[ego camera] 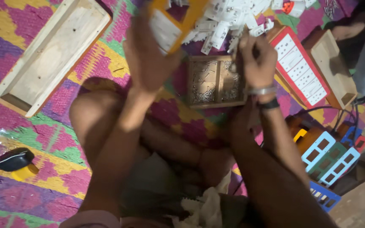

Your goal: The person sits on a colorful mat and assembles white electrical socket modules into red and yellow plastic frames. They pick up the modules from a pile, place them into the frame slots, and secure them using small metal fasteners from a wooden box.

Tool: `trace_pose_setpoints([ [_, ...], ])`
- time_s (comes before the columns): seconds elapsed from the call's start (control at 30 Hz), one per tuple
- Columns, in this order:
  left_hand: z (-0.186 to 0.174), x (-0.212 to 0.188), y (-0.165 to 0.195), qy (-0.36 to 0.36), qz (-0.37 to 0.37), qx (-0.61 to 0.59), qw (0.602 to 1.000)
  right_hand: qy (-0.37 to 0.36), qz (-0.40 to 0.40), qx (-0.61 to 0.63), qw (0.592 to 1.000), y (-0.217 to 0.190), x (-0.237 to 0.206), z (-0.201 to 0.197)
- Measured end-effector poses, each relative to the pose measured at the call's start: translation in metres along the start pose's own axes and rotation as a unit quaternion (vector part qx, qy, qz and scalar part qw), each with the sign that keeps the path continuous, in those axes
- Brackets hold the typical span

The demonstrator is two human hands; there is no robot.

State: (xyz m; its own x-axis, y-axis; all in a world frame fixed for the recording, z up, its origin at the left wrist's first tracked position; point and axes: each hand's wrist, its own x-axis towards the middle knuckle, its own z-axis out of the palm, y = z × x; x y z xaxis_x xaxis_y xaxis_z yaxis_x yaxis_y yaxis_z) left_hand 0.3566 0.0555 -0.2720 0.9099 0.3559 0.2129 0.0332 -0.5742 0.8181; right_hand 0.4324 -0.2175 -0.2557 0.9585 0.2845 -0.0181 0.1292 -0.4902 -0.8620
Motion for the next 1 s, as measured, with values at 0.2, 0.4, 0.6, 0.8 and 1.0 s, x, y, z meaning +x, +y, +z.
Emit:
trace_pose_setpoints([
  [0.2, 0.008, 0.01, -0.007, 0.044, 0.014, -0.171, 0.984, -0.005, -0.191, -0.337, 0.922, -0.01, 0.079, 0.019],
  [0.4, 0.009, 0.011, -0.006, 0.02, 0.006, 0.027, 0.999, 0.029, -0.258, -0.294, 0.92, -0.022, 0.067, 0.033],
  [0.6, 0.013, -0.001, 0.006, -0.022, 0.094, 0.185, 0.978, 0.006, -0.05, 0.093, 0.994, -0.05, -0.002, 0.007],
  [0.8, 0.014, -0.014, 0.029, -0.131, 0.163, 0.156, 0.965, -0.111, -0.014, -0.042, 0.993, -0.066, -0.019, 0.006],
  [1.0, 0.024, -0.019, 0.026, -0.076, 0.192, 0.157, 0.966, -0.053, -0.036, -0.096, 0.993, -0.06, -0.02, 0.018],
])
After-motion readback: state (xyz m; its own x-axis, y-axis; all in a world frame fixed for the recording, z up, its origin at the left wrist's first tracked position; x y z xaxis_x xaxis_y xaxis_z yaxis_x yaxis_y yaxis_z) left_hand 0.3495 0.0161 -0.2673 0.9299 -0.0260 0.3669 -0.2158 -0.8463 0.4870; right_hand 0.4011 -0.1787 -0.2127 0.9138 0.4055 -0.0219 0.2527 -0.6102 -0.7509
